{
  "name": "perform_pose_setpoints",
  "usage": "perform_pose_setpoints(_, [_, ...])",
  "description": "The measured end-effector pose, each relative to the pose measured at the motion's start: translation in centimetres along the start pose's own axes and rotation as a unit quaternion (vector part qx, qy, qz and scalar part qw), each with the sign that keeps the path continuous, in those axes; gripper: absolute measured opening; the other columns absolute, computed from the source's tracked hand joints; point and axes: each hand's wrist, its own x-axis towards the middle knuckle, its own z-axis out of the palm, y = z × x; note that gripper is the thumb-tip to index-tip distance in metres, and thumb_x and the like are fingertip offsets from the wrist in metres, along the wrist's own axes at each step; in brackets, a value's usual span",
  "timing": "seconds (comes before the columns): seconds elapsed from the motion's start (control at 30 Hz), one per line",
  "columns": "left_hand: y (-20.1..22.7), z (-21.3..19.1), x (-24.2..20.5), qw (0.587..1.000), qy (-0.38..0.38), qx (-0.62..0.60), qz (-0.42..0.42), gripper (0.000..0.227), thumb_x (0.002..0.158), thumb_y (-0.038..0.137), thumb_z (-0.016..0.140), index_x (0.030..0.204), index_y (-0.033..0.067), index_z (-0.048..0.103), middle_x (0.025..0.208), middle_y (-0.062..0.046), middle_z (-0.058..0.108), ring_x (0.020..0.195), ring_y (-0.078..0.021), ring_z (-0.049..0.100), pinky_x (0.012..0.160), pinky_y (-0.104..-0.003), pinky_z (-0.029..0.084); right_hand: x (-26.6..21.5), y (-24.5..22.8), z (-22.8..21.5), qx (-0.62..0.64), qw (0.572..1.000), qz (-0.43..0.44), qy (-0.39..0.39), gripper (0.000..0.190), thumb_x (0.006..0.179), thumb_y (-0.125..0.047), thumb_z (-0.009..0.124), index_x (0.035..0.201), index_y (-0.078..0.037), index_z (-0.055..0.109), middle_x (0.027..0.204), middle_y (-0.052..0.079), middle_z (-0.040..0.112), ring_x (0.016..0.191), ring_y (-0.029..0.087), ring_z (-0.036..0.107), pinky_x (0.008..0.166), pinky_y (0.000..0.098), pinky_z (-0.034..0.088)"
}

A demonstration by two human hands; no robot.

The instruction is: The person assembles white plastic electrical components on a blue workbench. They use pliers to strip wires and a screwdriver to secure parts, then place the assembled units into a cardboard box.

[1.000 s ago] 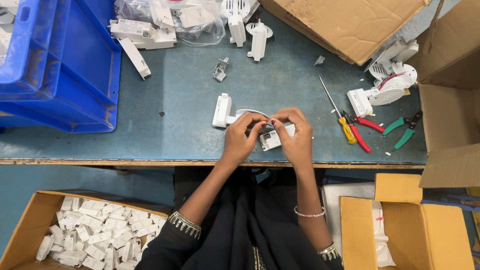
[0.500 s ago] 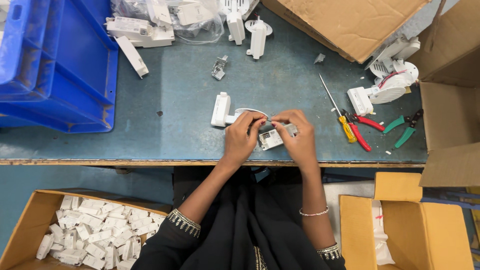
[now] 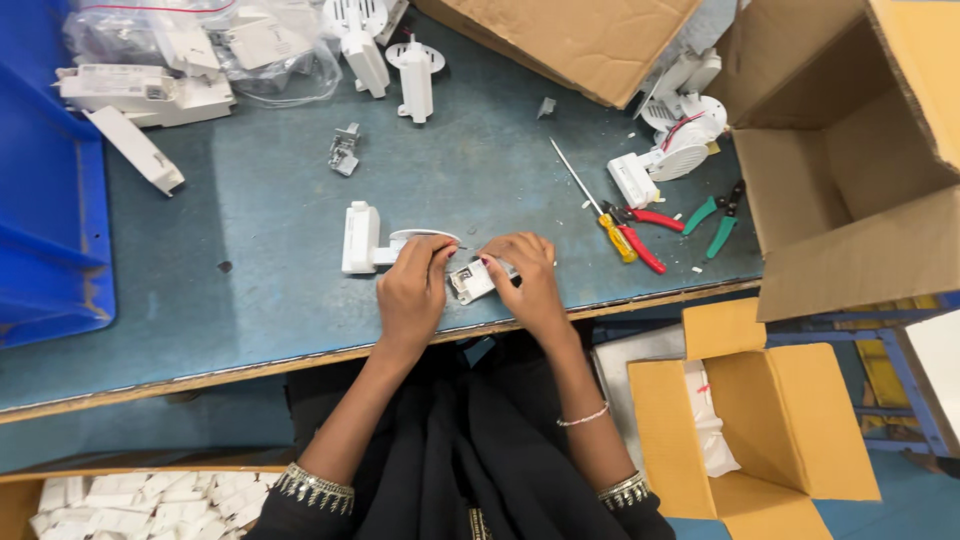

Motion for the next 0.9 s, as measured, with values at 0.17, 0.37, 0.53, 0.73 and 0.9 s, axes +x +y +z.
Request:
perform_pose_setpoints(0.17, [0.3,0.0,-0.3,0.999,-0.012,0.043,0.000,0.006,0.099,0.008,0.068,0.104,0.0053,0.069,0.096,-0.009,0.071,0.079,-0.0300,0.071,0.065,-0.039,0.055,-1.1,0.5,1.3,-0.040,0.996,0.035,0.071,0.010,0.093,-0.013,0.070,0.100,-0.007,0.074,0.104,0.006,0.070,0.105,0.026,0.061,0.094,0.0403,0.039])
perform_pose_setpoints(0.37, [-0.3,0.2,0.0,0.997,-0.041,0.057,0.029,0.011,0.098,0.007,0.067,0.108,0.0042,0.070,0.099,-0.011,0.072,0.082,-0.0318,0.072,0.067,-0.039,0.057,-1.4,0.5,1.3,-0.033,0.996,0.043,0.078,0.009,0.094,-0.012,0.069,0.099,-0.006,0.073,0.103,0.007,0.070,0.105,0.028,0.061,0.092,0.0409,0.041])
perform_pose_setpoints(0.53, [-0.5,0.6,0.6,0.995,-0.058,0.069,0.035,0.011,0.099,0.009,0.067,0.108,0.0024,0.069,0.098,-0.013,0.071,0.082,-0.0340,0.071,0.068,-0.041,0.057,-1.0,0.4,1.1,-0.029,0.995,0.053,0.077,0.009,0.095,-0.012,0.068,0.100,-0.005,0.072,0.103,0.007,0.070,0.103,0.028,0.061,0.092,0.0412,0.042])
perform_pose_setpoints(0.73, [-1.1,0.8,0.6,0.991,-0.087,0.084,0.056,0.013,0.099,0.009,0.065,0.110,0.0013,0.067,0.102,-0.014,0.071,0.081,-0.0352,0.071,0.066,-0.041,0.057,-1.3,0.4,1.4,-0.024,0.995,0.058,0.083,0.010,0.096,-0.013,0.068,0.098,-0.005,0.072,0.102,0.007,0.070,0.103,0.028,0.061,0.092,0.0413,0.042])
perform_pose_setpoints(0.9, [-3.0,0.6,1.7,0.984,-0.103,0.117,0.086,0.010,0.100,0.009,0.063,0.107,0.0020,0.064,0.100,-0.014,0.069,0.078,-0.0363,0.070,0.063,-0.043,0.056,-1.4,0.6,1.4,-0.024,0.994,0.059,0.087,0.011,0.095,-0.013,0.068,0.098,-0.004,0.072,0.102,0.008,0.071,0.103,0.028,0.061,0.092,0.0408,0.042])
